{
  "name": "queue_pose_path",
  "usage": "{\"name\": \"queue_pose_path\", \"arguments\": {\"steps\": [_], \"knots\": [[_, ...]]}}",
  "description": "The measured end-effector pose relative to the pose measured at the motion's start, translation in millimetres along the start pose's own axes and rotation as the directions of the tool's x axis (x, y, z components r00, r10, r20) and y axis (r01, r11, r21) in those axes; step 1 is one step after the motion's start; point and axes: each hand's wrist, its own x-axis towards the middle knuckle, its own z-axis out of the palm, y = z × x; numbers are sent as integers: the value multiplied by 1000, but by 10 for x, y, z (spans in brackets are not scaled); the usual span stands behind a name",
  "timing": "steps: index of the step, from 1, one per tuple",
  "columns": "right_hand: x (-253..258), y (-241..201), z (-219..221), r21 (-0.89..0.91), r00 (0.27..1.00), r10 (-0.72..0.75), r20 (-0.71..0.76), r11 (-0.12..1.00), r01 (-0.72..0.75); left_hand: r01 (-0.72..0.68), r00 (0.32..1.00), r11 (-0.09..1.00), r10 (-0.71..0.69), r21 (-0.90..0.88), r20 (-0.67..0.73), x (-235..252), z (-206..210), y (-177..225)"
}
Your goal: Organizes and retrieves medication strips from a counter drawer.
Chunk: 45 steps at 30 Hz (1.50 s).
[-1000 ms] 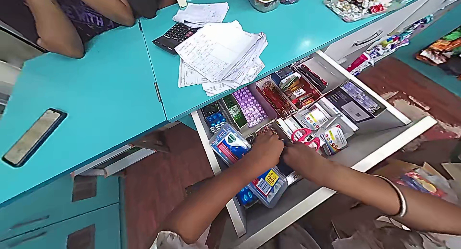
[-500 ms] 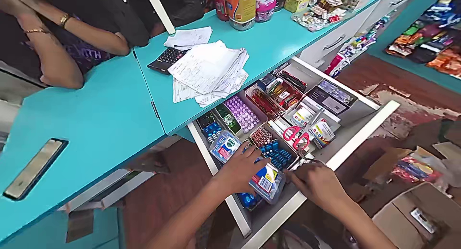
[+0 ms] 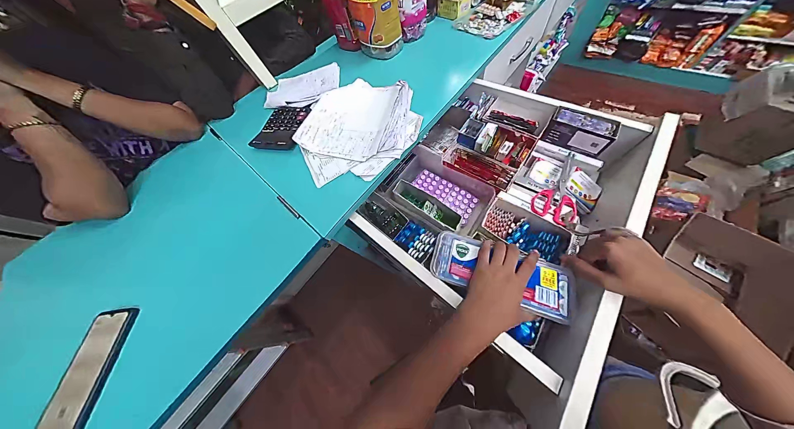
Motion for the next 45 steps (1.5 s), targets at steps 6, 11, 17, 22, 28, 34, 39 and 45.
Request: {"name": "queue_pose_path", "arguments": {"steps": [6,11,17,22,28,34,39,45], "knots": [[33,-30,-27,-4,999,37,-7,999,-37,6,999,1000,-6,-4,41,43,-35,-8],[-2,-49,54,-29,998,34,-54,999,-36,-9,998,1000,9,-11,59,31,-59,-20],[-9,-99,23,75,993,102,-64,992,-97,-60,996,992,68,-107,64,116,-452,-344],[52,-160,43,70,976,203,-75,978,-198,0,999,994,4,-108,45,485,-831,-960],[124,-833,22,154,915,374,152,905,-396,-64,998,996,62,57,32,931,-790,-1318],[262,-1665,183,-56,596,552,584,760,-648,-124,992,990,123,70,23,1106,-682,-1493],[100,-1421,-30,274,820,416,394,798,-537,-205,979,978,206,31,-6,1103,-684,-1629],[46,-1005,-278,444,817,523,244,688,-574,-196,980,980,196,20,23,992,-761,-1710]]}}
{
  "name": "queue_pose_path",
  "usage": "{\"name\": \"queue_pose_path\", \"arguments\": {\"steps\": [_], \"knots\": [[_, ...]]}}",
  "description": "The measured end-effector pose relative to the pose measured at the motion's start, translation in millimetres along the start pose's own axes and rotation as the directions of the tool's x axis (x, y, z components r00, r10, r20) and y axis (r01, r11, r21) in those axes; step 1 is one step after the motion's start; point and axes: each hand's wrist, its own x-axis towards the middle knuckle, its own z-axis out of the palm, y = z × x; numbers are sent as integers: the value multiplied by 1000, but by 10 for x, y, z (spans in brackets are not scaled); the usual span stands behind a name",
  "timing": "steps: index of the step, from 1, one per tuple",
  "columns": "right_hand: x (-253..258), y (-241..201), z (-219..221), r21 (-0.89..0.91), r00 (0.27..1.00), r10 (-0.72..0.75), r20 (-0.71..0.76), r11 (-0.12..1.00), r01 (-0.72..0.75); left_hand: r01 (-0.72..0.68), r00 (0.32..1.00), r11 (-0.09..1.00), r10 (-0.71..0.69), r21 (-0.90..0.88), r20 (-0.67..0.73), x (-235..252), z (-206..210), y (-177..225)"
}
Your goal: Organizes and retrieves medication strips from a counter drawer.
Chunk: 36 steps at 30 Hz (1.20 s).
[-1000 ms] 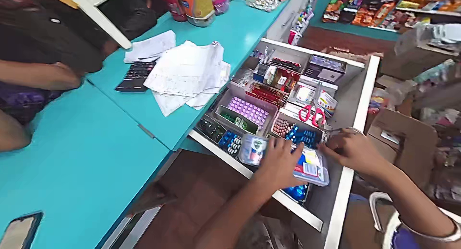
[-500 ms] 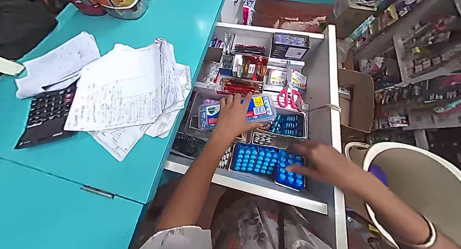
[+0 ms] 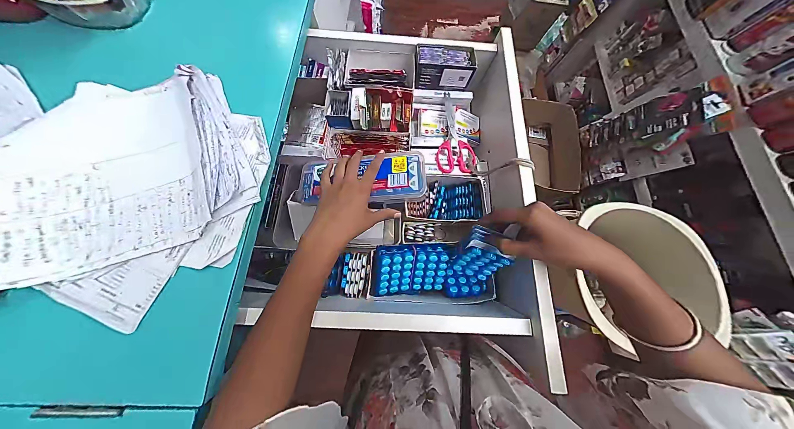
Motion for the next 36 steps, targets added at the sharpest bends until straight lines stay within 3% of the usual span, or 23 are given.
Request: {"name": "queue_pose_path", "arguments": {"steps": [5,8,10,12,14,18,23,26,34,36], "knots": [[-14,8,-81,-47,994,-16,-108,999,11,31,999,999,-31,-8,34,-47,19,-40],[-96,-100,19,-217,979,-78,-187,976,36,11,1000,1000,-11,-4,11,-67,-6,12],[-193,-281,288,-378,958,-172,-229,923,75,-75,993,996,70,-46,-98,-164,-56,168],[-308,-395,660,-496,949,-257,-182,858,137,-166,973,981,146,-102,-177,-316,-58,387],[-391,-402,918,-493,962,-260,-80,849,189,-247,959,961,225,-121,-172,-478,82,546],[-368,-408,737,-295,992,-51,116,952,84,-253,966,959,259,-127,28,-722,445,617],[75,-236,273,-361,990,65,-122,927,-105,-246,969,966,243,-77,-49,-868,579,703],[495,-53,130,-398,977,214,-11,895,-201,-178,984,980,180,-94,14,-938,512,812],[683,-85,105,-535,910,277,307,842,-76,-132,973,967,169,-218,159,-928,315,828],[752,-106,42,-520,916,255,311,852,-60,-118,958,963,174,-241,228,-881,243,840]]}}
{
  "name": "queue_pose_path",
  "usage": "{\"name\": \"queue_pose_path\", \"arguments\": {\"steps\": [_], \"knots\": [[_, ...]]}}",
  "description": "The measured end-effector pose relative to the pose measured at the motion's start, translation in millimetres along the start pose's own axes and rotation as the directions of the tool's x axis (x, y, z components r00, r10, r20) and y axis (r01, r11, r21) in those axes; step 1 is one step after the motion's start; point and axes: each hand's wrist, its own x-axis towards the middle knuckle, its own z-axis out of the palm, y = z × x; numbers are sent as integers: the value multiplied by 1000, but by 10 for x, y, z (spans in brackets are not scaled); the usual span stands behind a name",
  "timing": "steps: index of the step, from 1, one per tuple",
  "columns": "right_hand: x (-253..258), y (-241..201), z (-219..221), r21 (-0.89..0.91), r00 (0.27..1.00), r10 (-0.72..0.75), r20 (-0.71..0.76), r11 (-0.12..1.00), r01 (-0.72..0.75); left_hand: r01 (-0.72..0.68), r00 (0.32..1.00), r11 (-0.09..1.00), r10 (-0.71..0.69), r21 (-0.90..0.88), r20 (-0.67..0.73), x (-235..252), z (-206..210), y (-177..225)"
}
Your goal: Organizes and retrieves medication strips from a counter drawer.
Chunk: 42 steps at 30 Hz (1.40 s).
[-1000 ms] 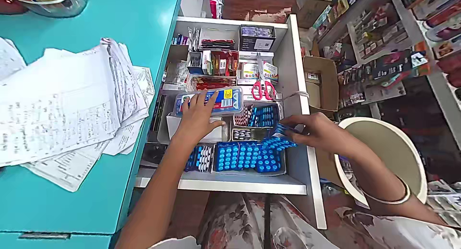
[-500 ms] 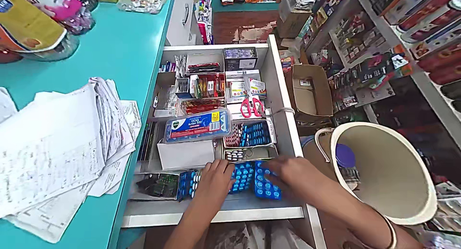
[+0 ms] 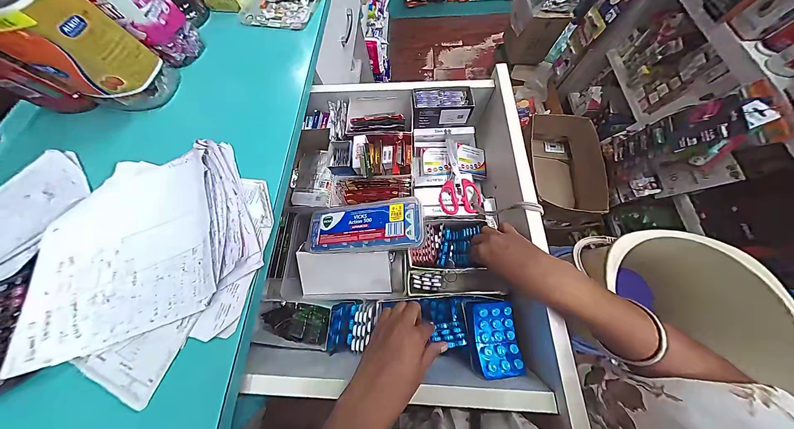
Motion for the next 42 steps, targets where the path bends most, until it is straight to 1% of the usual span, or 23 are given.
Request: {"name": "queue_pose_path", "arguments": {"steps": [1,2,3,4,5,7,8,9,11,14,17,18,21,25,27,29,31,32,34,35,37,39,42], "knots": [[49,4,-4,6,995,-36,-89,999,37,-1,1000,1000,1,-2,13,35,-27,4],[122,14,21,-3,976,-98,-193,995,100,-13,1000,1000,13,5,-19,82,-34,-4],[207,22,65,-41,947,-172,-270,985,167,-30,996,999,32,30,-79,138,-35,-19],[273,26,108,-70,934,-225,-277,974,214,-46,987,996,56,74,-152,210,-45,-38],[306,27,141,-86,940,-241,-242,970,227,-58,972,990,85,126,-221,299,-70,-62],[294,45,122,-87,962,-227,-152,973,216,-90,936,970,160,226,-315,509,-155,-143],[269,65,84,-92,969,-213,-124,975,203,-111,923,958,197,264,-330,604,-192,-200],[245,86,48,-94,976,-198,-90,977,189,-130,918,947,226,292,-324,672,-210,-262],[240,137,6,-70,977,-203,-68,978,198,-139,926,924,249,356,-285,738,-225,-387],[296,67,-67,-53,978,-198,-58,979,195,-132,930,891,263,434,-257,706,-238,-514],[422,-2,-49,-105,974,-225,-24,970,222,-135,933,874,271,467,-237,649,-239,-555],[448,-12,-54,-122,975,-222,14,967,222,-136,933,873,272,469,-235,645,-242,-559],[428,18,-103,-163,973,-223,68,959,231,-136,935,864,274,485,-226,658,-247,-554],[419,81,-58,-167,963,-267,43,948,270,-118,927,844,283,524,-246,656,-203,-536],[413,57,-6,-245,944,-330,-16,917,316,-102,923,831,284,546,-261,650,-176,-507],[407,37,28,-314,923,-383,-29,881,355,-134,910,812,328,568,-255,650,-154,-498],[413,57,13,-281,920,-390,24,881,381,-229,904,781,392,581,-171,663,-146,-490],[418,80,-8,-258,919,-389,56,884,390,-261,913,778,391,571,-115,670,-129,-483],[434,123,-47,-236,916,-389,100,885,402,-238,951,820,307,520,-49,684,-81,-465],[439,143,-38,-239,911,-402,91,880,411,-210,967,849,254,484,-28,685,-68,-457],[445,190,38,-249,893,-450,8,864,438,-178,980,878,201,445,-3,678,-74,-445],[445,239,129,-281,858,-507,-81,838,469,-175,981,882,193,438,5,670,-85,-446],[433,275,203,-324,796,-578,-178,798,508,-192,977,877,214,441,0,671,-73,-482]]}}
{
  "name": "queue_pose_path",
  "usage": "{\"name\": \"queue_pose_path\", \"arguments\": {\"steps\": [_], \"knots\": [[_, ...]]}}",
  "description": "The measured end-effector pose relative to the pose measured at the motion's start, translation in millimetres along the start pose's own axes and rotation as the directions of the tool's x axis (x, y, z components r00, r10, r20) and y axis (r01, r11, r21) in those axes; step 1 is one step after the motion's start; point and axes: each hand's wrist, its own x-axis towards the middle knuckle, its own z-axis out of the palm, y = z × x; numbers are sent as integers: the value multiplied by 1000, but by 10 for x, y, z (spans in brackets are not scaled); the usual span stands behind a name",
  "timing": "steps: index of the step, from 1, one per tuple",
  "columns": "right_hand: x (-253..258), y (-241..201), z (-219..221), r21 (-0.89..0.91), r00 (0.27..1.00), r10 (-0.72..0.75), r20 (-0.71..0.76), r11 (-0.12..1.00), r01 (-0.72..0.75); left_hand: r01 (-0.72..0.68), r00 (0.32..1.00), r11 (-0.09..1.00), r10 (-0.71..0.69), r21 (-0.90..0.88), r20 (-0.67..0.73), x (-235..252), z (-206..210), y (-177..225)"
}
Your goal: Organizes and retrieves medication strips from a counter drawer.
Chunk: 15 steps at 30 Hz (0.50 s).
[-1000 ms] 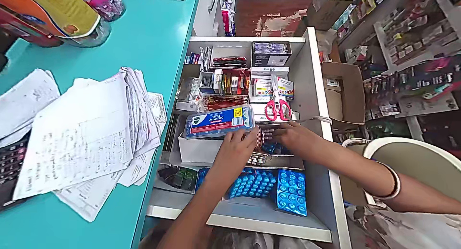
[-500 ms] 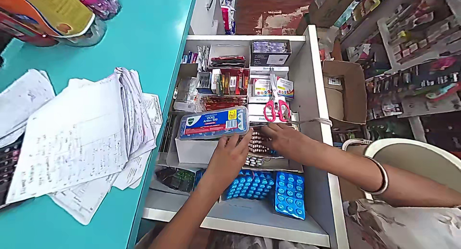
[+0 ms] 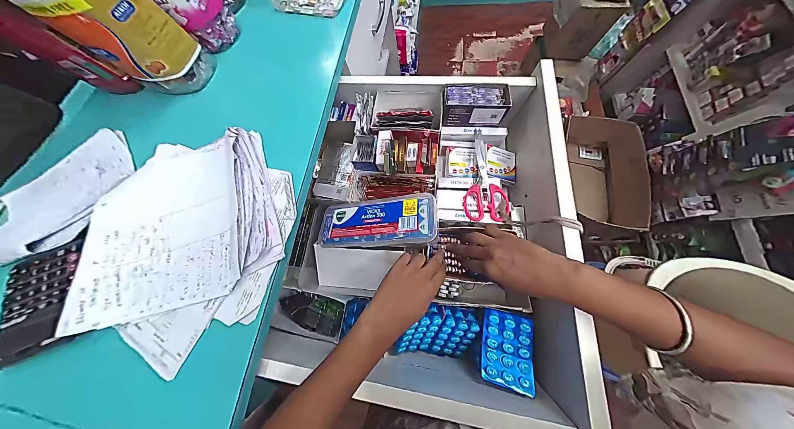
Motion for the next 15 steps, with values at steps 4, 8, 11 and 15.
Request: {"name": "queue_pose_path", "arguments": {"steps": [4,8,11,15], "knots": [[-6,-14,21,7,1000,-8,-17,1000,8,-20,1000,1000,20,-4,5,18,7,-18],[17,-12,12,46,999,-2,46,999,0,-27,1000,999,26,-27,-10,9,55,-55],[26,0,2,47,999,0,36,999,-2,11,1000,997,-9,-72,22,16,27,-56],[78,9,12,78,1000,13,21,997,-15,75,997,983,-72,-165,24,22,-4,-71]]}}
